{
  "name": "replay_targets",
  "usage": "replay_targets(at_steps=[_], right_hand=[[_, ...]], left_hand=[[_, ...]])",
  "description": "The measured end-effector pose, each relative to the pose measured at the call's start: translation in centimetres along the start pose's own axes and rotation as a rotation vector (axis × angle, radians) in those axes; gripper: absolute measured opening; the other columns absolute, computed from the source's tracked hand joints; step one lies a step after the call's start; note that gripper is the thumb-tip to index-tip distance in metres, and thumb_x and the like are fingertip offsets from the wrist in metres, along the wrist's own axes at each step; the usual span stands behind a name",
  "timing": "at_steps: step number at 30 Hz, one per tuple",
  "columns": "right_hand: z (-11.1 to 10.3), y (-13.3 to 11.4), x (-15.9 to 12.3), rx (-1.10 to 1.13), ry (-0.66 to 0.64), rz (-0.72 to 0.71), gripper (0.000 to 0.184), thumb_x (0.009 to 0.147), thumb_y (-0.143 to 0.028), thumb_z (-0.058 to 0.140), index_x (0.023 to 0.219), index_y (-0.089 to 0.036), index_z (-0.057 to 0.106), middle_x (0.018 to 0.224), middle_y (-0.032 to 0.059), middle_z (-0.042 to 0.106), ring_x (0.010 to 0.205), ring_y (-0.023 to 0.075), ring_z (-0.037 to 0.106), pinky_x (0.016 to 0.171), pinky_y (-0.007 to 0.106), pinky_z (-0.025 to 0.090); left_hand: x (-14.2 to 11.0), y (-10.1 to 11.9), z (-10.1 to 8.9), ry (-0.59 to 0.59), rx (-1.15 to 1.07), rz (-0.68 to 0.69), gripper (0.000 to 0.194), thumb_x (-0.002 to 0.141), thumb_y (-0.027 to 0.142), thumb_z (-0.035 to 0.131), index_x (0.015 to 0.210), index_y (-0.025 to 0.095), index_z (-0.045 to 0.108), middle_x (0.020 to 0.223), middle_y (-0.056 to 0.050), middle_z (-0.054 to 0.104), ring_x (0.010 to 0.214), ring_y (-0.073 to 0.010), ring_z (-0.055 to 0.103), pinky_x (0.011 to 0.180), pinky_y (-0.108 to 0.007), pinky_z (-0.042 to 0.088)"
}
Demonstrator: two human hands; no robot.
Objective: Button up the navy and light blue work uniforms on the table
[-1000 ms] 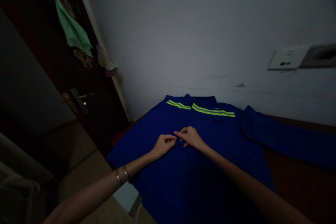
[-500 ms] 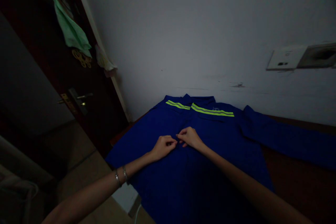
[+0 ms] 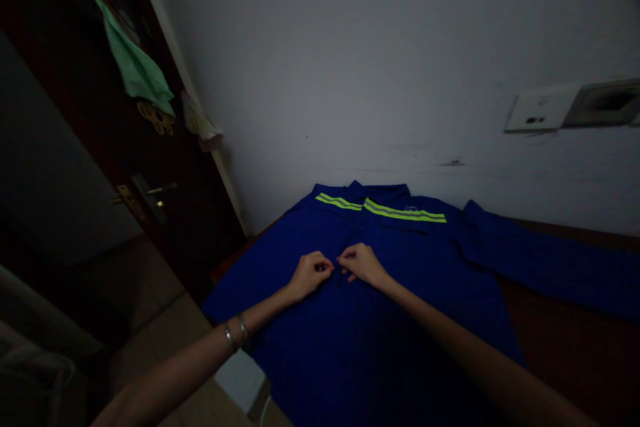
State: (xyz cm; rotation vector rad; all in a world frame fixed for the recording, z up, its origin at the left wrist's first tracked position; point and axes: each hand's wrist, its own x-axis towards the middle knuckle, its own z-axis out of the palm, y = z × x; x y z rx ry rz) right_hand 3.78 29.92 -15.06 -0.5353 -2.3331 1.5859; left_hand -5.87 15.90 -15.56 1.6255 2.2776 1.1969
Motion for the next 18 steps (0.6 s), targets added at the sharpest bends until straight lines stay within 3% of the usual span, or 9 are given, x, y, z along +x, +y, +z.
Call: replay_targets(at_steps=[7, 18], right_hand=[[0.03, -0.18, 0.08, 0.025, 0.016, 0.015, 0.009, 0.068, -0.015, 0.055, 0.067, -0.01, 0.063, 0.055, 0.0025, 0.061, 0.053, 0.0127, 0.062, 0.038, 0.016, 0.049], [0.23, -0.79, -0.28, 0.03, 0.031, 0.044, 0.005, 0.07, -0.013, 0.055, 0.069, -0.01, 0.059, 0.056, 0.0027, 0.062, 0.05, 0.0108, 0.06, 0.038, 0.015, 0.048]], left_hand=[[0.23, 0.53, 0.39, 0.07, 0.019, 0.022, 0.013, 0.073, 0.02, 0.054, 0.077, 0.015, 0.065, 0.07, -0.001, 0.054, 0.061, -0.0094, 0.046, 0.057, -0.02, 0.035], [0.68, 0.48, 0.7, 0.041, 0.019, 0.039, 0.014, 0.074, 0.016, 0.051, 0.071, 0.015, 0.065, 0.072, -0.002, 0.057, 0.064, -0.0098, 0.049, 0.061, -0.02, 0.037]])
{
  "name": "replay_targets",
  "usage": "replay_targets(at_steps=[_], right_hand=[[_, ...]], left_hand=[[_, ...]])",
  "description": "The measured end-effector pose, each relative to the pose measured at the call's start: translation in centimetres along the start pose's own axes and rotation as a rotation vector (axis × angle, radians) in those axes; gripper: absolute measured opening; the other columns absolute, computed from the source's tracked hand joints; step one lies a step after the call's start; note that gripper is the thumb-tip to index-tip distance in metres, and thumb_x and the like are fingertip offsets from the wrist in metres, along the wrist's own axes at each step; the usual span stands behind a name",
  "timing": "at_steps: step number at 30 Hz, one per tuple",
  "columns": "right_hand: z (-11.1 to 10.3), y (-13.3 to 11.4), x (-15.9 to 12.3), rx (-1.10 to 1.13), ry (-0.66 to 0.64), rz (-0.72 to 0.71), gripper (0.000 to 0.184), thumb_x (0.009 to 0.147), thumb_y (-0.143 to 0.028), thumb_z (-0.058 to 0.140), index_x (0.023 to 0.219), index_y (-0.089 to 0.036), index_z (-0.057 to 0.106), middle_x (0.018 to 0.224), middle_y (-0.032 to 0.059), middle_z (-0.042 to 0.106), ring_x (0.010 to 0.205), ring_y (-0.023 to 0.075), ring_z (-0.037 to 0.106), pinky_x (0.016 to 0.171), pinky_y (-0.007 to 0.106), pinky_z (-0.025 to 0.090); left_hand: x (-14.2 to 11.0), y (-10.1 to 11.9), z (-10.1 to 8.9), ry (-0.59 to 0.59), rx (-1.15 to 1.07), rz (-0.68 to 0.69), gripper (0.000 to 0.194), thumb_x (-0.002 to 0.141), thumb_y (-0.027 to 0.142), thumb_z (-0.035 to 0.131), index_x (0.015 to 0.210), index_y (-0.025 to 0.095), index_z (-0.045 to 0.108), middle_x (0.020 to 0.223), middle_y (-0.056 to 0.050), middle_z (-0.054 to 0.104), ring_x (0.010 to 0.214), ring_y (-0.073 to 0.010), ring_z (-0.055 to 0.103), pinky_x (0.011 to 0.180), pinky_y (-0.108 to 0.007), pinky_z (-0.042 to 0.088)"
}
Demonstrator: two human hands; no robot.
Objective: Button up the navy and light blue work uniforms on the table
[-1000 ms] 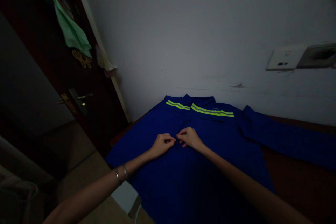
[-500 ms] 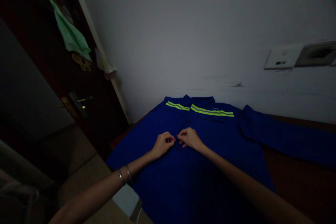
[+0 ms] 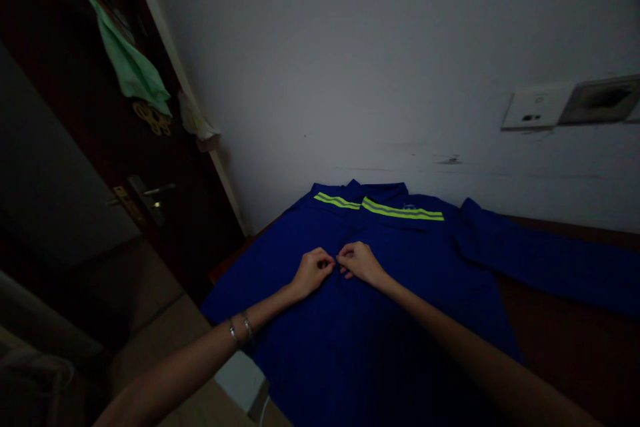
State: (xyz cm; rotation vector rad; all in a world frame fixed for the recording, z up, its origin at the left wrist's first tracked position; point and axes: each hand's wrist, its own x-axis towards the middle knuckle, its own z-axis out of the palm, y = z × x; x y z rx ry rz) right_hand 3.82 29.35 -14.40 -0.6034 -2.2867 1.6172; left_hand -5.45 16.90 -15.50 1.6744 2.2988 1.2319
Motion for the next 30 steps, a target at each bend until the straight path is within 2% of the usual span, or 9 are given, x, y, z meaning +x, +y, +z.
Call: replay_targets(at_steps=[3, 6, 11, 18, 23, 26, 30], right_hand=[[-0.3, 0.1, 0.2, 0.013, -0.031, 0.02, 0.007, 0.072, -0.018, 0.057, 0.072, -0.011, 0.058, 0.06, 0.0041, 0.063, 0.051, 0.0116, 0.061, 0.037, 0.016, 0.047], [-0.9, 0.1, 0.5, -0.066, -0.042, -0.005, 0.016, 0.071, -0.028, 0.059, 0.072, -0.012, 0.057, 0.06, 0.0044, 0.063, 0.048, 0.0124, 0.06, 0.033, 0.017, 0.045], [-1.1, 0.2, 0.6, -0.22, -0.079, -0.016, 0.029, 0.068, -0.042, 0.06, 0.061, -0.014, 0.054, 0.052, 0.004, 0.061, 0.041, 0.0125, 0.058, 0.03, 0.016, 0.042], [0.2, 0.5, -0.2, -0.307, -0.14, -0.02, 0.027, 0.074, -0.035, 0.051, 0.057, -0.014, 0.054, 0.053, 0.006, 0.062, 0.039, 0.0125, 0.058, 0.032, 0.016, 0.042], [-0.2, 0.0, -0.5, -0.432, -0.132, -0.046, 0.019, 0.072, -0.03, 0.052, 0.066, -0.013, 0.058, 0.054, 0.0045, 0.062, 0.036, 0.0117, 0.056, 0.033, 0.016, 0.039], [-0.6, -0.4, -0.6, -0.437, -0.131, -0.05, 0.018, 0.071, -0.03, 0.053, 0.067, -0.014, 0.058, 0.061, 0.0051, 0.063, 0.039, 0.0119, 0.058, 0.033, 0.015, 0.037], [-0.7, -0.5, -0.5, -0.423, -0.122, -0.041, 0.017, 0.07, -0.029, 0.054, 0.065, -0.013, 0.058, 0.061, 0.0043, 0.061, 0.039, 0.0116, 0.058, 0.032, 0.013, 0.033]], left_hand=[[0.0, -0.2, 0.1, 0.005, -0.012, -0.018, 0.013, 0.073, 0.016, 0.052, 0.071, 0.014, 0.065, 0.071, -0.002, 0.057, 0.063, -0.0096, 0.049, 0.06, -0.02, 0.036], [0.0, -0.4, 0.2, 0.017, -0.026, -0.051, 0.013, 0.071, 0.013, 0.052, 0.072, 0.014, 0.065, 0.072, -0.002, 0.058, 0.064, -0.0099, 0.05, 0.061, -0.02, 0.037], [-0.1, -0.6, 0.5, 0.058, -0.042, -0.063, 0.012, 0.072, 0.016, 0.052, 0.071, 0.013, 0.064, 0.07, -0.001, 0.057, 0.062, -0.0098, 0.049, 0.059, -0.02, 0.037], [-0.1, -0.2, 0.3, 0.037, -0.011, -0.042, 0.01, 0.072, 0.017, 0.054, 0.071, 0.013, 0.064, 0.071, -0.002, 0.057, 0.063, -0.0099, 0.05, 0.058, -0.02, 0.037], [-0.2, -0.5, 0.5, 0.025, 0.017, 0.009, 0.01, 0.071, 0.014, 0.055, 0.072, 0.013, 0.065, 0.07, -0.002, 0.058, 0.063, -0.0102, 0.05, 0.059, -0.021, 0.037], [-0.2, -0.8, 0.6, 0.03, 0.02, 0.028, 0.011, 0.071, 0.013, 0.054, 0.072, 0.013, 0.065, 0.071, -0.002, 0.058, 0.063, -0.0102, 0.051, 0.059, -0.021, 0.037], [-0.2, -0.9, 0.5, 0.026, 0.001, 0.034, 0.012, 0.073, 0.014, 0.054, 0.072, 0.014, 0.066, 0.073, -0.003, 0.06, 0.065, -0.0107, 0.052, 0.061, -0.021, 0.039]])
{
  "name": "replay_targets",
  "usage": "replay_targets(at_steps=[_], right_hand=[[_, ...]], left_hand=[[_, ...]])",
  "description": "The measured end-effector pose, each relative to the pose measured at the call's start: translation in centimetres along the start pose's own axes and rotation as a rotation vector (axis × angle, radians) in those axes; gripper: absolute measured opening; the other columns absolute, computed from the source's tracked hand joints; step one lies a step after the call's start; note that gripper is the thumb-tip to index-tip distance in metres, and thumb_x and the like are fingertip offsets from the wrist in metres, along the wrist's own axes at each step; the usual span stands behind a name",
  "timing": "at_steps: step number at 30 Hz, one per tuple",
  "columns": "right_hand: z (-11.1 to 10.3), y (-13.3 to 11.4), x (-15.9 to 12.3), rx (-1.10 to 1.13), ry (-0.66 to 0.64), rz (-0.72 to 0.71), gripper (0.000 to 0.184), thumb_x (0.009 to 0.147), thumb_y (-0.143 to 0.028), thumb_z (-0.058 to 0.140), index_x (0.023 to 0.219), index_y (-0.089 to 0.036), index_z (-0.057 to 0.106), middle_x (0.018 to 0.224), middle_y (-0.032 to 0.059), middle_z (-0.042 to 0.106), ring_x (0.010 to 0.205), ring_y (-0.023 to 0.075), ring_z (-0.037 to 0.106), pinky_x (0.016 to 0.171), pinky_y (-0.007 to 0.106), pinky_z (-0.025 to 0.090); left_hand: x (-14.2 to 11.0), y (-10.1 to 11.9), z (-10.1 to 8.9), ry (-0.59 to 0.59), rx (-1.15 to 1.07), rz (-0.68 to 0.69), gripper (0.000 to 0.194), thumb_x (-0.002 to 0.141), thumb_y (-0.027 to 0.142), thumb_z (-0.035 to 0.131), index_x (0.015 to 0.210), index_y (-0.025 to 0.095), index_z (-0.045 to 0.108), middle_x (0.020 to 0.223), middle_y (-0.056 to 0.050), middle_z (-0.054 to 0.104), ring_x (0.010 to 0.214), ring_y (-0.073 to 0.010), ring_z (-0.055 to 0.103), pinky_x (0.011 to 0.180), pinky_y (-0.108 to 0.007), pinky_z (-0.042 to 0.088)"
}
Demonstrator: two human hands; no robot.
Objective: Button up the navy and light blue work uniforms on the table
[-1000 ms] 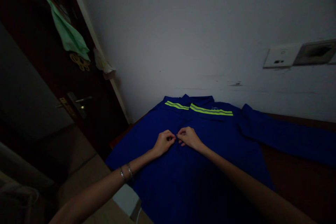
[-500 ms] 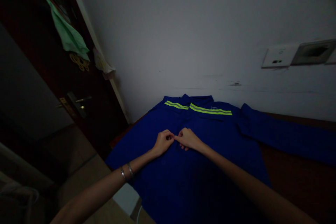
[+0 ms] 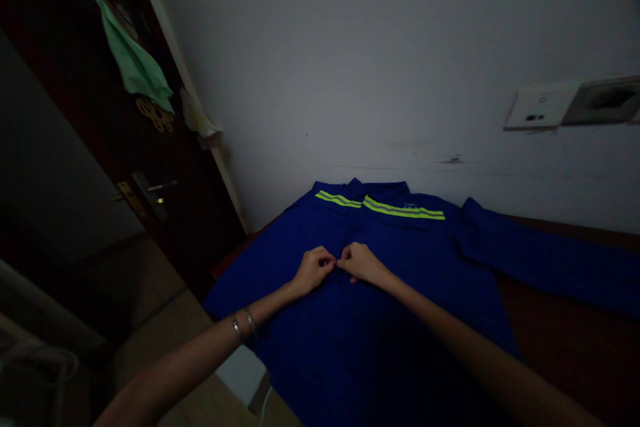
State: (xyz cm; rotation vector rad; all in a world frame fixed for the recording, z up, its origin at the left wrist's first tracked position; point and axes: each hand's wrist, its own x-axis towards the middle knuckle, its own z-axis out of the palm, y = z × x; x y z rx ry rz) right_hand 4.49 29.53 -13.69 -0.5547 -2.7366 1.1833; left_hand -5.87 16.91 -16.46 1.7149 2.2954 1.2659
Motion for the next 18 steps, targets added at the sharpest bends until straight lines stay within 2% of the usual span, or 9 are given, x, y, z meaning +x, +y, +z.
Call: replay_targets(at_steps=[5, 10, 18], right_hand=[[0.07, 0.14, 0.24, 0.063, -0.009, 0.02, 0.015, 0.067, -0.027, 0.057, 0.063, -0.013, 0.057, 0.057, 0.0029, 0.059, 0.04, 0.0115, 0.059, 0.032, 0.012, 0.032], [0.02, 0.61, 0.58, 0.114, -0.018, 0.013, 0.014, 0.066, -0.027, 0.057, 0.062, -0.013, 0.058, 0.057, 0.0025, 0.06, 0.043, 0.011, 0.059, 0.036, 0.013, 0.035], [-0.25, 0.37, 0.4, -0.019, 0.034, -0.04, 0.015, 0.066, -0.023, 0.053, 0.061, -0.013, 0.063, 0.048, 0.002, 0.058, 0.042, 0.009, 0.053, 0.038, 0.015, 0.031]], left_hand=[[-0.17, -0.01, -0.15, -0.01, -0.017, -0.001, 0.013, 0.074, 0.016, 0.053, 0.073, 0.014, 0.066, 0.074, -0.003, 0.06, 0.065, -0.0107, 0.052, 0.061, -0.021, 0.039], [-0.19, 0.2, -0.11, 0.004, -0.011, 0.016, 0.012, 0.073, 0.015, 0.053, 0.071, 0.013, 0.066, 0.072, -0.003, 0.058, 0.064, -0.0097, 0.051, 0.059, -0.02, 0.038], [-0.07, 0.39, -0.15, 0.005, -0.022, 0.012, 0.012, 0.07, 0.012, 0.053, 0.071, 0.013, 0.066, 0.07, -0.003, 0.058, 0.062, -0.0092, 0.05, 0.058, -0.02, 0.037]])
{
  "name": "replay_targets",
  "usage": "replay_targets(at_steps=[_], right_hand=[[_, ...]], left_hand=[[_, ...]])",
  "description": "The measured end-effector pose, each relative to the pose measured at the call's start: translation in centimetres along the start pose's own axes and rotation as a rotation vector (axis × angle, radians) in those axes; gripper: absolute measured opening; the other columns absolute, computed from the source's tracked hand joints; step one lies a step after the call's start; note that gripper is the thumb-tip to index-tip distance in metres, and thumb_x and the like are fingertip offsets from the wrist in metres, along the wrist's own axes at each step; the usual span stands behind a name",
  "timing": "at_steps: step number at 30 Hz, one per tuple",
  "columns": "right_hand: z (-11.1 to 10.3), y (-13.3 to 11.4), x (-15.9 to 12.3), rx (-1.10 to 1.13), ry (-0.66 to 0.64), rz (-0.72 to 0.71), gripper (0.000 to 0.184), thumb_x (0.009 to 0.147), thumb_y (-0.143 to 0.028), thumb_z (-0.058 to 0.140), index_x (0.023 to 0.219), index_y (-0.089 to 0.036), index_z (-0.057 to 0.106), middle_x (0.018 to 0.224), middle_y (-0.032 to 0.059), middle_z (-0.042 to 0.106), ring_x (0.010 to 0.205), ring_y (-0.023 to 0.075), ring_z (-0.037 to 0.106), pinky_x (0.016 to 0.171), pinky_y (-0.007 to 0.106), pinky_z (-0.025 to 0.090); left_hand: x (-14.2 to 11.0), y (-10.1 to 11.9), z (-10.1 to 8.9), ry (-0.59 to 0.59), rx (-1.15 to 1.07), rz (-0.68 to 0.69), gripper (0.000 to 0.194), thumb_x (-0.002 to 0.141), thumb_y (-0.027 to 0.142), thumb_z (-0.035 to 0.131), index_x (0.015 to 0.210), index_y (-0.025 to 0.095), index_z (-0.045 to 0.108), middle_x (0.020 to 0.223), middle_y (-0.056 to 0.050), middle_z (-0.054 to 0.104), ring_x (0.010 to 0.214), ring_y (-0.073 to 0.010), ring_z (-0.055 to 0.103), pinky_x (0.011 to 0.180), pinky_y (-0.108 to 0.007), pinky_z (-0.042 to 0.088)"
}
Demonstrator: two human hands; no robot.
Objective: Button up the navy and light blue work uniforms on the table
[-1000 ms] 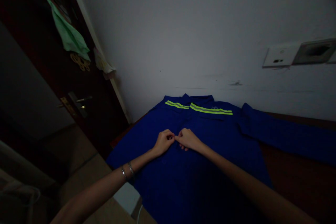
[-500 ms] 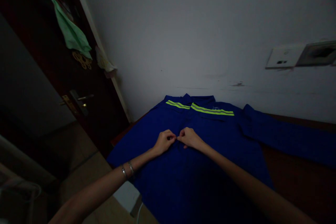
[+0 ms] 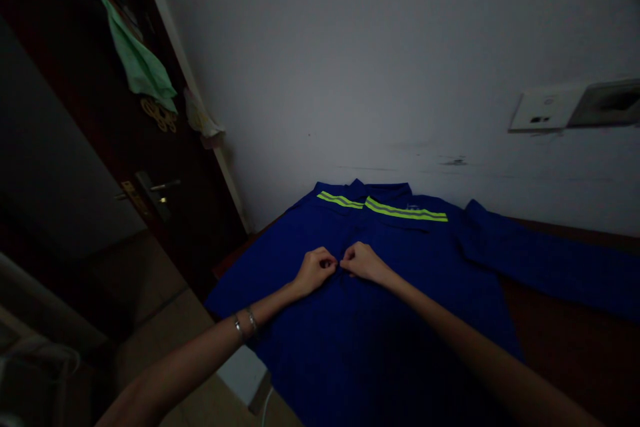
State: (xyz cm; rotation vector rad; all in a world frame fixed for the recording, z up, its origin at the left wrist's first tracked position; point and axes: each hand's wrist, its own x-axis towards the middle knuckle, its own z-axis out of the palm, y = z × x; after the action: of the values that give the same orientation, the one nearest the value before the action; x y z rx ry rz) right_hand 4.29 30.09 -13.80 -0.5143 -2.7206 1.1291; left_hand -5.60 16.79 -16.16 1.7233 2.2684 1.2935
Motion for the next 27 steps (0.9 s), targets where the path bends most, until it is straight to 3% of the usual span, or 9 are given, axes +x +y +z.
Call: replay_targets(at_steps=[6, 17, 22, 27], right_hand=[[-0.36, -0.23, -0.11, -0.086, 0.059, -0.077, 0.016, 0.064, -0.021, 0.054, 0.06, -0.013, 0.066, 0.058, 0.0038, 0.064, 0.053, 0.0106, 0.055, 0.046, 0.018, 0.033], [-0.63, 0.18, 0.2, -0.02, 0.037, -0.052, 0.017, 0.064, -0.023, 0.053, 0.061, -0.014, 0.068, 0.058, 0.0028, 0.064, 0.053, 0.0102, 0.054, 0.047, 0.018, 0.034], [-0.67, 0.67, 0.54, 0.122, -0.01, 0.036, 0.015, 0.064, -0.021, 0.054, 0.057, -0.012, 0.064, 0.052, 0.0016, 0.061, 0.047, 0.0089, 0.053, 0.043, 0.016, 0.035], [-0.79, 0.66, 0.58, 0.367, -0.022, 0.114, 0.016, 0.063, -0.015, 0.054, 0.048, -0.013, 0.053, 0.043, -0.003, 0.054, 0.047, 0.008, 0.054, 0.049, 0.015, 0.044]], left_hand=[[0.09, -0.24, 0.04, -0.003, 0.002, 0.004, 0.014, 0.068, 0.008, 0.053, 0.069, 0.013, 0.065, 0.069, -0.002, 0.058, 0.063, -0.0096, 0.051, 0.059, -0.02, 0.038], [0.31, -0.22, -0.27, -0.021, -0.003, 0.014, 0.013, 0.069, 0.011, 0.053, 0.07, 0.014, 0.065, 0.07, -0.002, 0.058, 0.064, -0.0095, 0.051, 0.059, -0.02, 0.038], [0.53, -0.17, -0.38, -0.032, -0.015, 0.011, 0.013, 0.068, 0.01, 0.053, 0.069, 0.014, 0.065, 0.068, -0.001, 0.057, 0.062, -0.0093, 0.05, 0.059, -0.02, 0.038], [0.53, -0.67, -0.53, -0.032, -0.054, -0.031, 0.013, 0.065, 0.01, 0.053, 0.067, 0.013, 0.065, 0.068, -0.001, 0.057, 0.063, -0.0091, 0.05, 0.06, -0.02, 0.038]])
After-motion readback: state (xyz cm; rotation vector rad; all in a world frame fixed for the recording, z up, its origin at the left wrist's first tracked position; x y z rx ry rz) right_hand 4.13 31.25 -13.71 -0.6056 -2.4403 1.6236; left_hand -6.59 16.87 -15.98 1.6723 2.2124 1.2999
